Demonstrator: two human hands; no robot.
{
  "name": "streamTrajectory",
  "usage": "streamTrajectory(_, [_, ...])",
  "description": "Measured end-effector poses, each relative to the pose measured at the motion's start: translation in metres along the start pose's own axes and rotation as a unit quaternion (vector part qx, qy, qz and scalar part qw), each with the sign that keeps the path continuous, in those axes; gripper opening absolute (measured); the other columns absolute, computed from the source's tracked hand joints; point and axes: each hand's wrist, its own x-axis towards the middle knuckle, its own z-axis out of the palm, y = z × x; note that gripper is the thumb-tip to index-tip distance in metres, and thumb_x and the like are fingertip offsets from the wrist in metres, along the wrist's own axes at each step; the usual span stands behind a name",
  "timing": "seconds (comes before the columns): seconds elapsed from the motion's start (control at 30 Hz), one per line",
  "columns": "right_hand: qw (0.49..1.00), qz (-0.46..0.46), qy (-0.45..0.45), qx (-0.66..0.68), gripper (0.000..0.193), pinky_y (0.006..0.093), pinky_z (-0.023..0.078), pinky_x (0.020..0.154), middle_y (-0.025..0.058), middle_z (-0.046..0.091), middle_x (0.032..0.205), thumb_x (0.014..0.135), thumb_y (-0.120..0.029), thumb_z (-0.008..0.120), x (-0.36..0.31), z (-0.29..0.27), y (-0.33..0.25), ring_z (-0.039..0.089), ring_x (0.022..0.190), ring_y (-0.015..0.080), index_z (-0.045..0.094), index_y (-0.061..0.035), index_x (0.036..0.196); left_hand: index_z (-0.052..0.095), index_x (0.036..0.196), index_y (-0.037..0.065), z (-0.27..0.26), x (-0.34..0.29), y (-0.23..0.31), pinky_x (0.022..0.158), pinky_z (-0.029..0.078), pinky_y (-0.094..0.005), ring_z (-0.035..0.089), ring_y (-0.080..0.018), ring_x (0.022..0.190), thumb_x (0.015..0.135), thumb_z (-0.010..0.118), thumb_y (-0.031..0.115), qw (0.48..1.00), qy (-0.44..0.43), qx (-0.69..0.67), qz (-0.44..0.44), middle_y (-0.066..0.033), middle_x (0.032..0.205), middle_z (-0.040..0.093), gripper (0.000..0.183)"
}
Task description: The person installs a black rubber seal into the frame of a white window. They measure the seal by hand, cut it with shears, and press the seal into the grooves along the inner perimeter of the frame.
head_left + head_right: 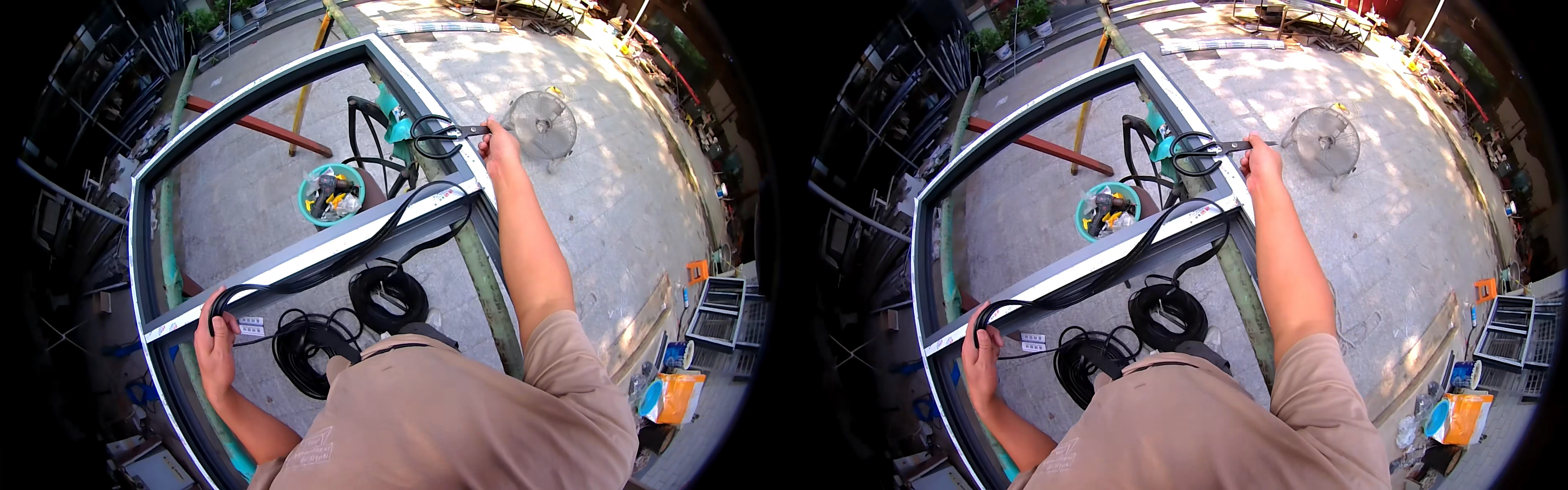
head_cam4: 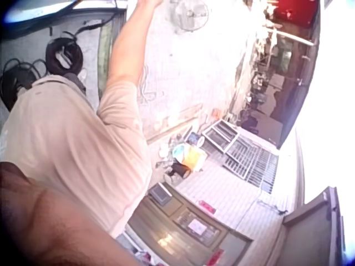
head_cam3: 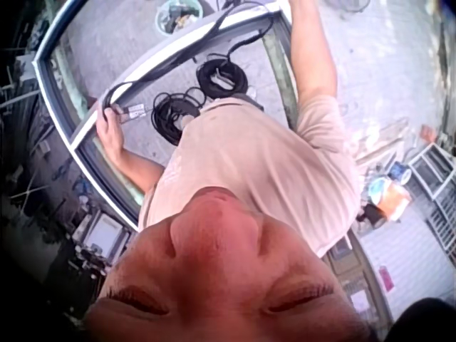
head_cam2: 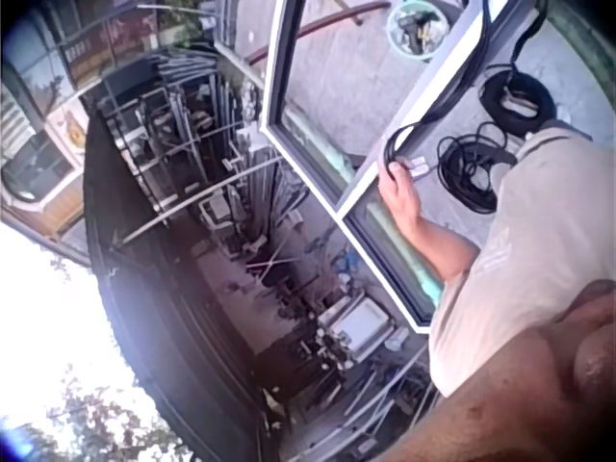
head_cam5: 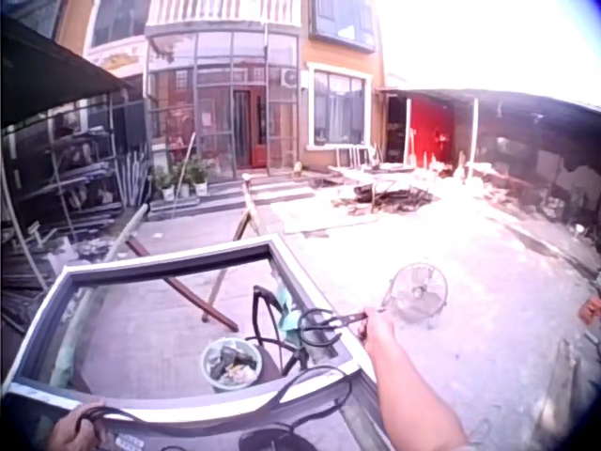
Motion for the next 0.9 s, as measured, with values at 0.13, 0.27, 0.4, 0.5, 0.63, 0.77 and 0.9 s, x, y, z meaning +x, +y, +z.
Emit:
streamTrajectory(0.13, [0.997, -0.011, 0.011, -0.075, 0.032, 0.0328, 0.046, 0.057, -0.0002, 0.062, 0.076, 0.108, -0.036, 0.076, 0.001, -0.001, -0.004, 0.053, 0.057, 0.0135, 0.073, -0.0074, 0.094, 0.059, 0.158, 0.002, -0.005, -0.001, -0.006, 0.066, 0.037, -0.0255, 0.048, -0.0084, 0.077, 0.121, 0.051, 0.043, 1.0, -0.02, -0.002, -0.014, -0.0001, 0.087, 0.058, 0.056])
streamTrajectory(0.27, [0.997, -0.026, -0.034, -0.065, 0.035, 0.0301, 0.048, 0.061, 0.0005, 0.066, 0.078, 0.108, -0.04, 0.077, 0.003, -0.005, -0.002, 0.058, 0.063, 0.0122, 0.07, -0.0084, 0.093, 0.063, 0.154, 0.003, -0.001, 0.0, -0.004, 0.065, 0.038, -0.0264, 0.047, -0.0091, 0.07, 0.121, 0.051, 0.041, 0.998, -0.039, -0.022, -0.04, 0.0, 0.082, 0.059, 0.052])
streamTrajectory(0.4, [0.979, -0.167, -0.078, -0.084, 0.036, 0.0282, 0.05, 0.067, 0.0006, 0.069, 0.083, 0.111, -0.041, 0.073, -0.019, 0.005, -0.011, 0.061, 0.069, 0.0107, 0.07, -0.0081, 0.097, 0.072, 0.142, 0.003, 0.035, 0.017, 0.02, 0.068, 0.046, -0.0315, 0.057, -0.0132, 0.071, 0.119, 0.054, 0.027, 0.987, -0.115, 0.108, 0.024, -0.0047, 0.08, 0.065, 0.038])
streamTrajectory(0.5, [0.958, -0.217, -0.171, -0.081, 0.036, 0.0279, 0.051, 0.071, 0.0005, 0.07, 0.086, 0.114, -0.041, 0.069, -0.068, 0.031, -0.021, 0.062, 0.072, 0.0099, 0.07, -0.0081, 0.099, 0.072, 0.14, 0.002, 0.06, 0.027, 0.032, 0.073, 0.049, -0.0317, 0.058, -0.0141, 0.077, 0.115, 0.06, 0.023, 0.988, -0.116, 0.09, 0.044, -0.0031, 0.083, 0.064, 0.035])
streamTrajectory(0.63, [0.898, -0.181, -0.37, -0.153, 0.038, 0.0274, 0.051, 0.073, -0.0001, 0.069, 0.086, 0.115, -0.044, 0.066, -0.169, 0.074, -0.017, 0.063, 0.076, 0.01, 0.069, -0.0085, 0.101, 0.068, 0.148, 0.003, 0.083, 0.046, 0.044, 0.069, 0.04, -0.0256, 0.048, -0.007, 0.079, 0.117, 0.059, 0.041, 0.992, -0.106, -0.031, 0.055, 0.0031, 0.098, 0.061, 0.049])
streamTrajectory(0.77, [0.854, -0.124, -0.475, -0.176, 0.038, 0.0269, 0.051, 0.072, -0.0013, 0.069, 0.088, 0.116, -0.043, 0.065, -0.237, 0.106, 0.021, 0.062, 0.077, 0.0075, 0.069, -0.0077, 0.102, 0.066, 0.145, 0.0, 0.11, 0.052, 0.05, 0.075, 0.046, -0.0264, 0.053, -0.0087, 0.085, 0.115, 0.057, 0.056, 0.978, -0.186, -0.008, 0.098, -0.0024, 0.106, 0.069, 0.064])
streamTrajectory(0.9, [0.862, -0.062, -0.483, -0.143, 0.038, 0.0277, 0.051, 0.075, -0.0004, 0.068, 0.089, 0.119, -0.042, 0.058, -0.278, 0.114, 0.048, 0.061, 0.079, 0.0073, 0.068, -0.0072, 0.107, 0.075, 0.124, 0.001, 0.129, 0.031, 0.034, 0.066, 0.043, -0.0252, 0.055, -0.0073, 0.075, 0.118, 0.057, 0.046, 0.963, -0.204, -0.175, -0.023, -0.0005, 0.092, 0.072, 0.049])
